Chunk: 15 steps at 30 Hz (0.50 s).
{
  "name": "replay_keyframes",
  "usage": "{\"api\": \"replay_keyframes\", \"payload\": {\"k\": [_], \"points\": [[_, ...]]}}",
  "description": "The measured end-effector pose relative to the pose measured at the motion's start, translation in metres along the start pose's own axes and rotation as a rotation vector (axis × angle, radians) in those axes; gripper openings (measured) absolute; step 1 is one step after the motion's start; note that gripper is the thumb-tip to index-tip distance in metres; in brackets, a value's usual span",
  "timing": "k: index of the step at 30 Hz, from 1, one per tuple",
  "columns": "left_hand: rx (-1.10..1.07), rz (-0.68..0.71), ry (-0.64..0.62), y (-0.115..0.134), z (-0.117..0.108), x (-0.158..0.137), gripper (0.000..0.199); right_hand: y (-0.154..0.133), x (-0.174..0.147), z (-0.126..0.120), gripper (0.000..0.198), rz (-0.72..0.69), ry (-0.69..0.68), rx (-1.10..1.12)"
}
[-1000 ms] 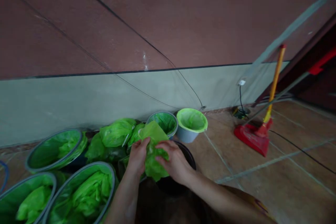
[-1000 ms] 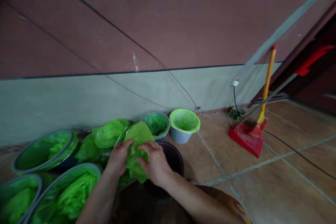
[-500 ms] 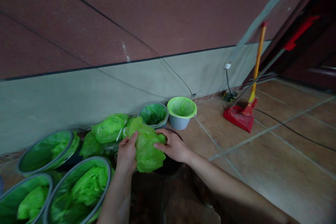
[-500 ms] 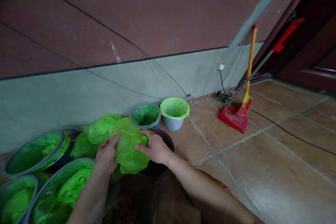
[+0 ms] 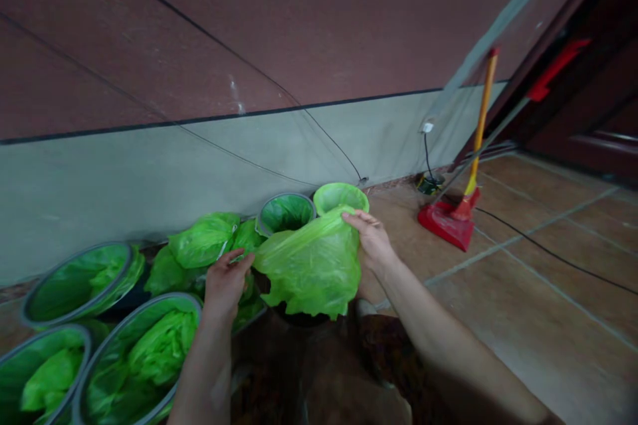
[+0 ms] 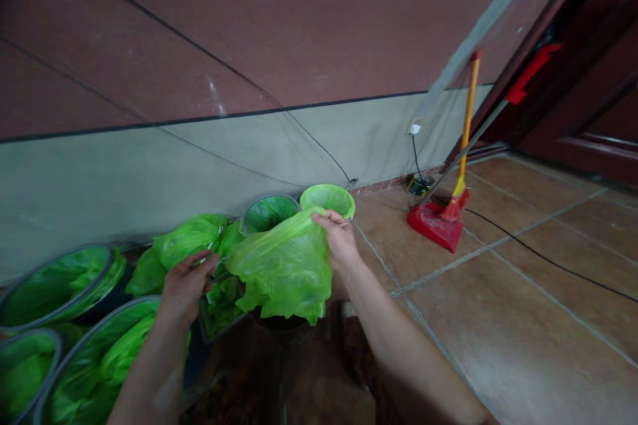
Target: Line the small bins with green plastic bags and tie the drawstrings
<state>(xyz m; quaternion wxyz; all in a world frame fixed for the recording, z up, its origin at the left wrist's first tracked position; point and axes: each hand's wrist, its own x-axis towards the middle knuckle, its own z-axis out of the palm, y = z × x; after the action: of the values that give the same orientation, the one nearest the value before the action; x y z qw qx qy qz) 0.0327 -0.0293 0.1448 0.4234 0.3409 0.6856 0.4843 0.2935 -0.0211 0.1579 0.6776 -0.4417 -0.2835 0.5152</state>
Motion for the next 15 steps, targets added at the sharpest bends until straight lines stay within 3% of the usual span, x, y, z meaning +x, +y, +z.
{"api": "replay_keyframes", "payload": {"k": [2, 4, 7, 11, 13, 15], "points": [[-0.038, 0.029, 0.071, 0.001, 0.001, 0.003, 0.056, -0.001, 0.004, -0.001, 0.028, 0.028, 0.013, 0.069], [-0.082, 0.083, 0.065, 0.0, 0.006, 0.003, 0.057, 0.001, 0.007, -0.001, 0.029, 0.045, 0.02, 0.123], [-0.043, 0.19, -0.143, -0.006, 0.023, -0.006, 0.065, 0.003, 0.009, 0.002, 0.027, 0.097, -0.042, 0.134], [0.219, 0.368, -0.442, -0.019, 0.052, -0.024, 0.098, -0.002, 0.007, 0.005, 0.028, 0.261, -0.235, 0.155], [0.356, 0.429, -0.505, -0.023, 0.064, -0.029, 0.109, -0.005, 0.005, 0.005, 0.03, 0.313, -0.283, 0.178], [0.486, 0.439, -0.494, -0.026, 0.072, -0.031, 0.105, -0.008, 0.004, 0.005, 0.029, 0.338, -0.289, 0.201]]}}
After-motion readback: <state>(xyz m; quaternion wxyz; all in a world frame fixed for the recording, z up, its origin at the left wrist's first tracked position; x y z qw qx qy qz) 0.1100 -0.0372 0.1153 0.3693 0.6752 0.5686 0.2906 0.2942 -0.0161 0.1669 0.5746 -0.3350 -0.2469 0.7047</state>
